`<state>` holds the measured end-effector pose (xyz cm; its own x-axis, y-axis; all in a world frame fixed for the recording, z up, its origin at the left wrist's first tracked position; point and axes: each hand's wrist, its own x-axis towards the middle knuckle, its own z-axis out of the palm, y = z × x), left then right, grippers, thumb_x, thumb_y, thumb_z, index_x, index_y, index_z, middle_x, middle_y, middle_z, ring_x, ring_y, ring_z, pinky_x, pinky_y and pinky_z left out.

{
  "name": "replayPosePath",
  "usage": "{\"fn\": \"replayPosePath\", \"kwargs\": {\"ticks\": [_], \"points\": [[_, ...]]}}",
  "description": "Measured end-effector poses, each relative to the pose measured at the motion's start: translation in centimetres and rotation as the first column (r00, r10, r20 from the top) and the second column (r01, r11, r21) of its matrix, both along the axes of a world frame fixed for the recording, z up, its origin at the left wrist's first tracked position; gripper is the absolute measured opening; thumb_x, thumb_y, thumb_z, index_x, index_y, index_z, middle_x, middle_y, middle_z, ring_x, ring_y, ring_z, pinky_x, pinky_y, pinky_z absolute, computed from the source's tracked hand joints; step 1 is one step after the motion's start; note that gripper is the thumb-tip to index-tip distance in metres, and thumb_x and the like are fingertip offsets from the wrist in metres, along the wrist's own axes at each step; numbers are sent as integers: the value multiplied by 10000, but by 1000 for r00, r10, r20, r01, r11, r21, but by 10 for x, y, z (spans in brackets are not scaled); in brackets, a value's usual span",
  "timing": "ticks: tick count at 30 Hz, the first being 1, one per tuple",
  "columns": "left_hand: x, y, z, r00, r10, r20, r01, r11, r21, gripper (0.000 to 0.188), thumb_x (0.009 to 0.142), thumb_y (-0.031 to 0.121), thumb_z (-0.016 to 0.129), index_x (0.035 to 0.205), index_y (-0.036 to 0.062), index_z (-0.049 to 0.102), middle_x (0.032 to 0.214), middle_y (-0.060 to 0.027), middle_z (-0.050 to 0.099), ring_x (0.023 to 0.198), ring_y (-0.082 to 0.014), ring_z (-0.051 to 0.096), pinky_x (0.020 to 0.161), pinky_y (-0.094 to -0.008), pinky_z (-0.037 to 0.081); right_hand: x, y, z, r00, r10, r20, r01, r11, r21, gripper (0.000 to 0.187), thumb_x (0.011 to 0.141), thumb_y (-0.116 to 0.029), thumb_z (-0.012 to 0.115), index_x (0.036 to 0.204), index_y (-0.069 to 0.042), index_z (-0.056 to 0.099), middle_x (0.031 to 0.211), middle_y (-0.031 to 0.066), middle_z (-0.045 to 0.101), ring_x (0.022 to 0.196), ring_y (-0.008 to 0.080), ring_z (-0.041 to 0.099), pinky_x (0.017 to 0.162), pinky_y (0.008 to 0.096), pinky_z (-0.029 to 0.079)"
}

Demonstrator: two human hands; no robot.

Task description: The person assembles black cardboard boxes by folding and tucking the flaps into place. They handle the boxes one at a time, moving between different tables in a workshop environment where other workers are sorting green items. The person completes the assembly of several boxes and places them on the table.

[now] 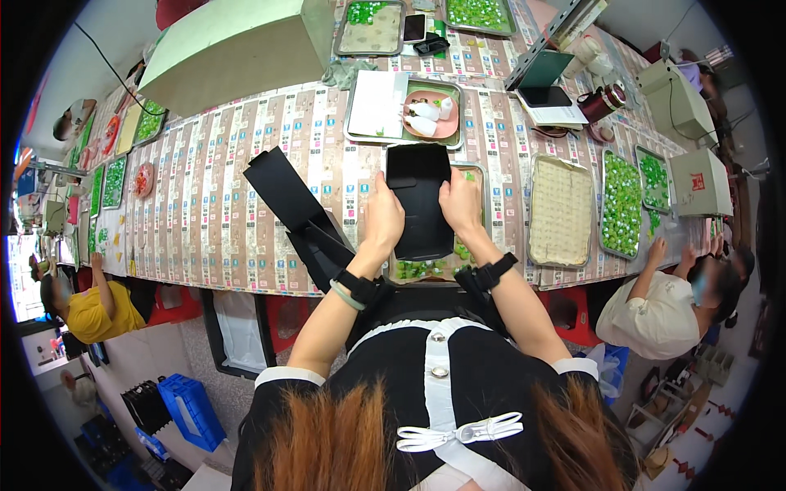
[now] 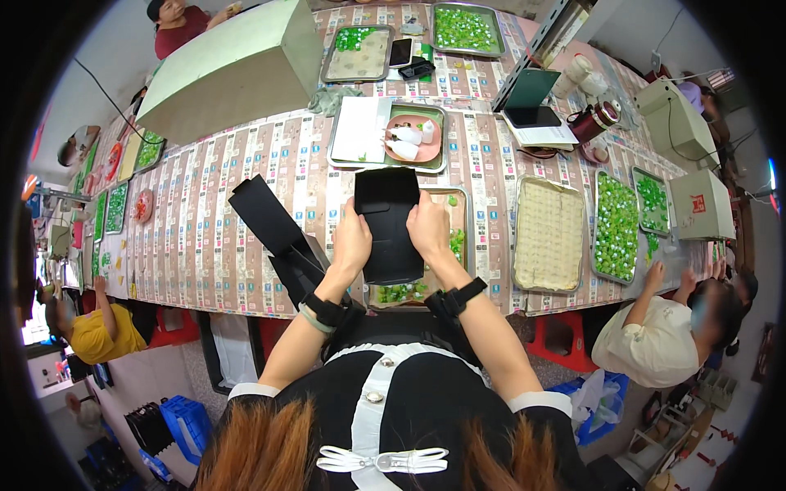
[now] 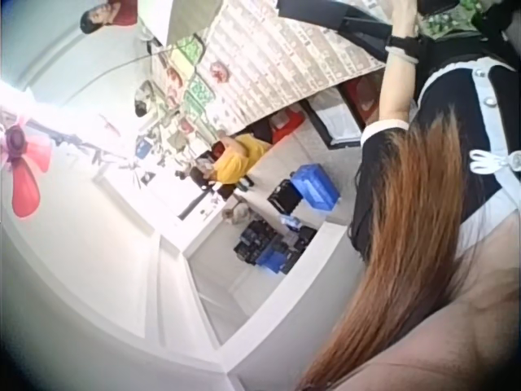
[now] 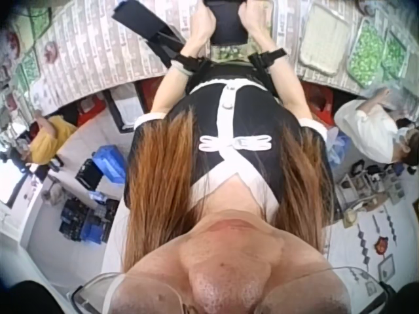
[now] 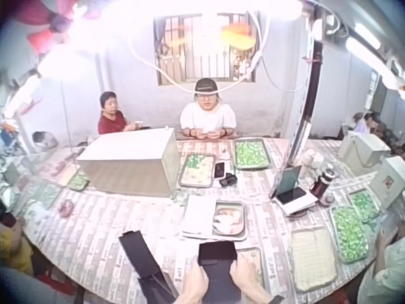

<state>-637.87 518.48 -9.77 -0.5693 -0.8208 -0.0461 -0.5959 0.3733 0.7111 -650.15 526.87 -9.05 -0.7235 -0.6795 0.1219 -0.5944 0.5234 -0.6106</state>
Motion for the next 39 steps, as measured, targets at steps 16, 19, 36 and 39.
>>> {"fn": "replayPosePath", "kwargs": {"ticks": [16,19,36,39], "points": [[-13,-3,12,939,2,-343,69,978,195,646,834,155,540,1325,-56,176,1188,-306,442,1052,-412,486,864,-403,402,13,8,20,983,103,155,-99,995,-28,885,676,-241,680,1332,48,160,1193,309,342,1087,433,405,874,430,401],[-18,8,25,933,21,-359,32,989,144,662,823,181,567,1314,-57,191,1214,-306,404,1097,-409,441,910,-397,364,15,0,37,990,36,138,-28,998,-56,819,670,-149,650,1318,38,185,1158,290,382,1022,431,444,859,434,404],[45,-21,39,939,-276,-207,330,895,299,297,815,91,551,1076,-50,537,890,-100,630,804,-116,565,735,-261,441,-28,62,51,533,268,803,-289,949,-125,185,842,-160,531,942,-14,587,820,56,626,772,128,601,684,238,466],[54,-10,49,947,-175,-268,275,873,403,271,821,102,541,1053,-38,549,887,-122,635,795,-121,579,726,-255,440,-41,64,43,-32,141,990,-106,984,-144,220,843,-216,578,976,-42,569,808,22,614,754,77,590,661,199,472]]}}
